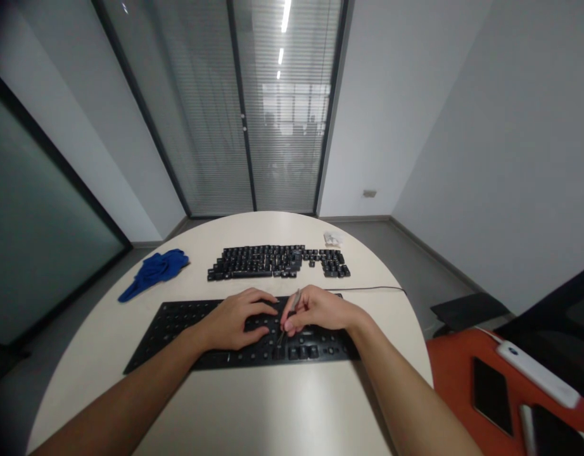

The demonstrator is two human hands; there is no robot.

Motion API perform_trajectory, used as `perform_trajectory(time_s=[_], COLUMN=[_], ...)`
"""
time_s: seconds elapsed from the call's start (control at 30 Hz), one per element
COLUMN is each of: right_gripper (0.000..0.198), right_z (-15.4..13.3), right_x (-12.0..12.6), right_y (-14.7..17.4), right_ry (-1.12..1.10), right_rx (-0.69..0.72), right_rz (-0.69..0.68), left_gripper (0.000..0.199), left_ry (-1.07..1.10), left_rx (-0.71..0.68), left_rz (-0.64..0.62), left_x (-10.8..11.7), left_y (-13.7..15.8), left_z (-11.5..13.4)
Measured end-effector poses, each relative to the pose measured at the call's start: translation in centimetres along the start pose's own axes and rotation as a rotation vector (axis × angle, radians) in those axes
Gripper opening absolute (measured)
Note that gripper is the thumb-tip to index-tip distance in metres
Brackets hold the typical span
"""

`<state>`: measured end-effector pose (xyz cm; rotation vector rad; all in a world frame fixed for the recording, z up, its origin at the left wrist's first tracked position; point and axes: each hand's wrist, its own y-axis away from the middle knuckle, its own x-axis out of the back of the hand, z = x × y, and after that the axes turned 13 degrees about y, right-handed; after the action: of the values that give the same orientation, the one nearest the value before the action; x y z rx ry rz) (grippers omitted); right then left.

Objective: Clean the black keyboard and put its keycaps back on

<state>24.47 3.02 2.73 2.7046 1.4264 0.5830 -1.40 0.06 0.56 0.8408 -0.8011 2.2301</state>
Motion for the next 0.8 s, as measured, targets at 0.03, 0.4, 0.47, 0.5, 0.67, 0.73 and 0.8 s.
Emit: perform_trajectory(time_s=[0.03, 0.4, 0.47, 0.5, 0.67, 0.73, 0.8], right_gripper=[0.035, 0.042, 0.044, 0.044, 0.045, 0.043, 0.041], right_z=[0.1, -0.3, 0.0, 0.1, 0.3, 0.1, -0.1], right_x=[0.1, -0.5, -1.0, -1.2, -2.0, -2.1, -2.3], right_y=[0.0, -1.7, -2.2, -2.4, -2.9, -2.9, -2.9], right_ry=[-0.005, 0.005, -0.028, -0.045, -0.100, -0.106, -0.111], right_rx=[0.000, 0.046, 0.060, 0.072, 0.108, 0.103, 0.105], right_rz=[0.022, 0.564, 0.612, 0.631, 0.676, 0.688, 0.699], left_gripper=[0.031, 0.034, 0.028, 0.025, 0.023, 0.023, 0.023], left_ry=[0.004, 0.117, 0.149, 0.170, 0.292, 0.344, 0.387], left_rx=[-0.002, 0.114, 0.172, 0.193, 0.226, 0.231, 0.241], left_rz=[0.001, 0.171, 0.237, 0.262, 0.334, 0.340, 0.328], left_x=[0.0, -0.1, -0.3, -0.3, -0.4, -0.3, -0.2], left_y=[0.0, 0.0, -0.2, -0.2, -0.5, -0.5, -0.6], left_z=[0.0, -0.4, -0.8, -0.9, -1.4, -1.4, -1.3])
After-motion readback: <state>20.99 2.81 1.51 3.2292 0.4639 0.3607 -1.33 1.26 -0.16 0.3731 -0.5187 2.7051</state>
